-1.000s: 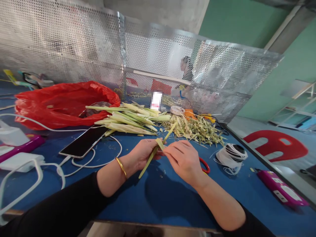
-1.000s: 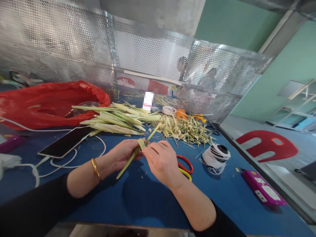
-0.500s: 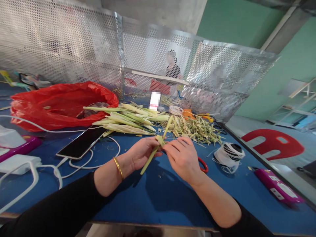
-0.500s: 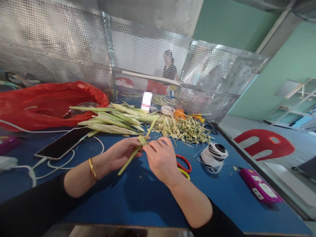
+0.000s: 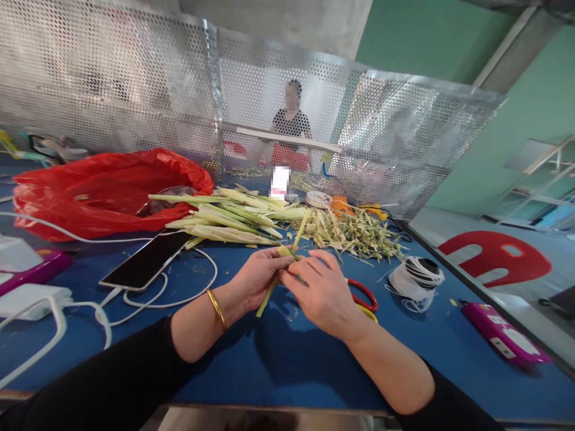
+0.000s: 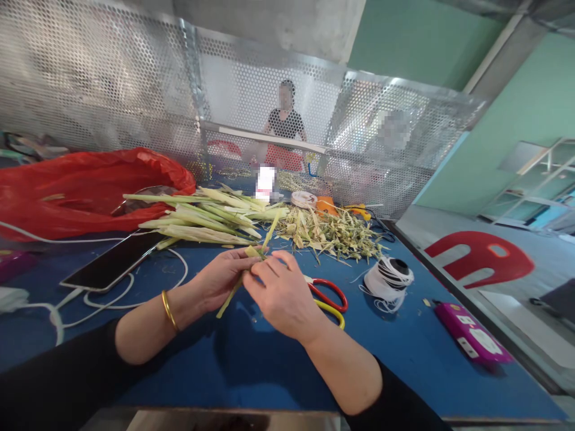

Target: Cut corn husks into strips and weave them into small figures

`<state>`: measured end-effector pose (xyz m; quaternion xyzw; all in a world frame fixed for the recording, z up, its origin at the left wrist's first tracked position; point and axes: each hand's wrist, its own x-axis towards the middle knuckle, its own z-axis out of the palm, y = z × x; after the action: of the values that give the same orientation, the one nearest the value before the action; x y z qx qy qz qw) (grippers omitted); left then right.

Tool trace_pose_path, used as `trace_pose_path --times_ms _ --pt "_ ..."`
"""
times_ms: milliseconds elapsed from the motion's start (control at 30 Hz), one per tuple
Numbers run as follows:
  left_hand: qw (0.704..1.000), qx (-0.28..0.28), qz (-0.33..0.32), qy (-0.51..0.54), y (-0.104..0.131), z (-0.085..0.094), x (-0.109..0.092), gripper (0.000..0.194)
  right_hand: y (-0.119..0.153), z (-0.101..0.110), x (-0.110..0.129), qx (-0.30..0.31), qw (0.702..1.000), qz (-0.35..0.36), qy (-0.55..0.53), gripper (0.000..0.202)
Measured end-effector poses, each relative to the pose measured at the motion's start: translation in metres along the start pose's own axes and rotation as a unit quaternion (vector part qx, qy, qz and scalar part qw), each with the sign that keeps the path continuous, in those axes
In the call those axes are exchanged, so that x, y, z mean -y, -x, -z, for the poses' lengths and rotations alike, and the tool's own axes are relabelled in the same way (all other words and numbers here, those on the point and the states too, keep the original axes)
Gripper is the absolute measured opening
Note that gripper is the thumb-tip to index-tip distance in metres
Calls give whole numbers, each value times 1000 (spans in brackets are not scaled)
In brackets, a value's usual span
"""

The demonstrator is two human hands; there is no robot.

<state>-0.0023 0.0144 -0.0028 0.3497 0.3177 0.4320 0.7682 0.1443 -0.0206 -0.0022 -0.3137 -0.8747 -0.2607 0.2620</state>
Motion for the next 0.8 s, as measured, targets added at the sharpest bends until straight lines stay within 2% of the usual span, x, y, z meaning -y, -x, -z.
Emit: trace_pose_path --times_ms 100,200,267,333,400,500,567,633,800 --pt "1000 3 5 -18 3 -3 2 7 -3 -4 7 33 998 52 12 19" --pt "999 1 11 -32 4 -5 4 15 -3 -7 10 45 997 55 17 21" --pt "999 3 13 -39 4 -5 4 22 -2 -7 10 30 999 39 -9 22" --pt "999 6 4 -53 3 -3 4 24 -1 -6 7 -8 997 -14 -70 20" --pt "997 -3 0 -81 2 -1 3 24 1 -6 3 -63 982 -108 -141 16" --pt "993 -30 17 -111 1 0 0 25 3 -7 -7 -107 922 -285 -237 12" --pt "993 -31 32 -111 1 0 -2 25 3 -8 -12 -80 870 -391 -290 10" --pt "993 -27 39 -105 1 0 -3 25 4 -9 -16 -38 836 -453 -309 9" --pt "993 5 20 -115 3 -1 -3 27 3 -9 -21 11 835 -478 -272 13"
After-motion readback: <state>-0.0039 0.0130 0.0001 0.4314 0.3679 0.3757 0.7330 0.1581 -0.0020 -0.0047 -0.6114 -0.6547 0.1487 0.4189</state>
